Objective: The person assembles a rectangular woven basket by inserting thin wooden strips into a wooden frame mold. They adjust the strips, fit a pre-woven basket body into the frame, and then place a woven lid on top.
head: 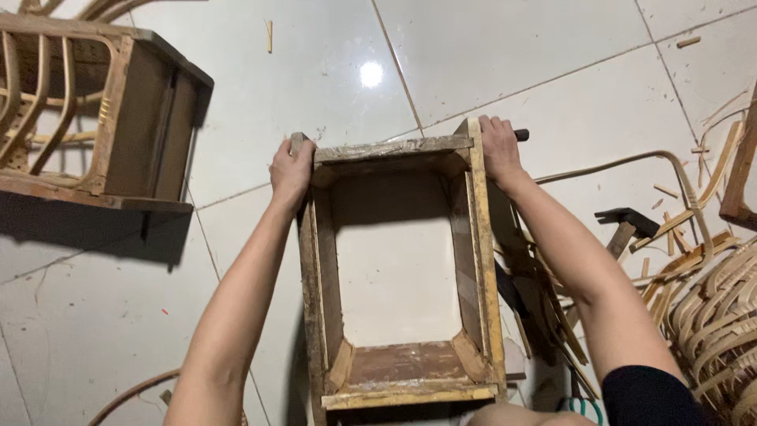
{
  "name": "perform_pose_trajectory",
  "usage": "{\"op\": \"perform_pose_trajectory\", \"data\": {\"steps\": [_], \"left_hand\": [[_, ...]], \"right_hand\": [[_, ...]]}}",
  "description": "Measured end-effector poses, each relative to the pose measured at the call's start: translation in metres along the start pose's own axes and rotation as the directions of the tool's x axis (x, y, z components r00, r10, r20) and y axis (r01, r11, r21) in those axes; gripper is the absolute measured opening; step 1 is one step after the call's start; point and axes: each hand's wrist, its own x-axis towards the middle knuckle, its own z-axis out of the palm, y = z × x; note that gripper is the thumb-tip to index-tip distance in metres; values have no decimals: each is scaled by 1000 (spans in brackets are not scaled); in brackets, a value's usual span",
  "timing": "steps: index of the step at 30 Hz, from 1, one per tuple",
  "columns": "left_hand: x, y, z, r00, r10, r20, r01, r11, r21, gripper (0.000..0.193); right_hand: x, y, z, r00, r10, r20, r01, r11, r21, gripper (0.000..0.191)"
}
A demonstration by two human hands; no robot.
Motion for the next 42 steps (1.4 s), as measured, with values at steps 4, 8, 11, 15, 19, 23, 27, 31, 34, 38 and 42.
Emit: {"op": "perform_pose_trajectory", "data": {"steps": [4,8,11,15,19,23,27,31,34,38,42], "left_hand": [[-3,0,0,999,-35,40,37,997,-66,53],[-8,2,-2,999,-19,44,25,991,-129,50],[-7,2,-3,997,-58,57,65,990,-129,48],[-7,4,-5,999,54,4,-53,986,-158,47],[-11,8,-8,999,-9,37,13,991,-131,47],[-17,14,-14,998,-25,53,34,986,-166,56],[-19,19,-15,999,-38,33,42,991,-124,58],[-18,20,-14,999,-45,26,48,990,-133,57],[-18,18,-13,993,-94,65,103,984,-143,57],[-24,10,-15,999,-17,27,19,997,-77,66],[-31,7,-13,545,837,-45,-609,432,665,65]], "right_hand": [[3,15,-4,866,93,490,-102,995,-9,20],[38,28,-10,606,198,771,-277,960,-29,19],[37,10,-17,692,188,697,-277,961,17,19],[9,-23,-35,992,-56,-109,46,995,-91,42],[19,-15,-44,976,84,202,-144,942,302,21],[54,-3,-47,740,140,658,-281,953,114,17],[46,-15,-53,948,56,314,-106,984,145,16],[28,-25,-62,982,139,131,-154,982,114,19],[33,-20,-58,928,89,362,-142,982,121,15],[41,-7,-50,792,160,589,-220,975,31,16],[-4,4,-68,903,294,314,-312,950,10,28]]}}
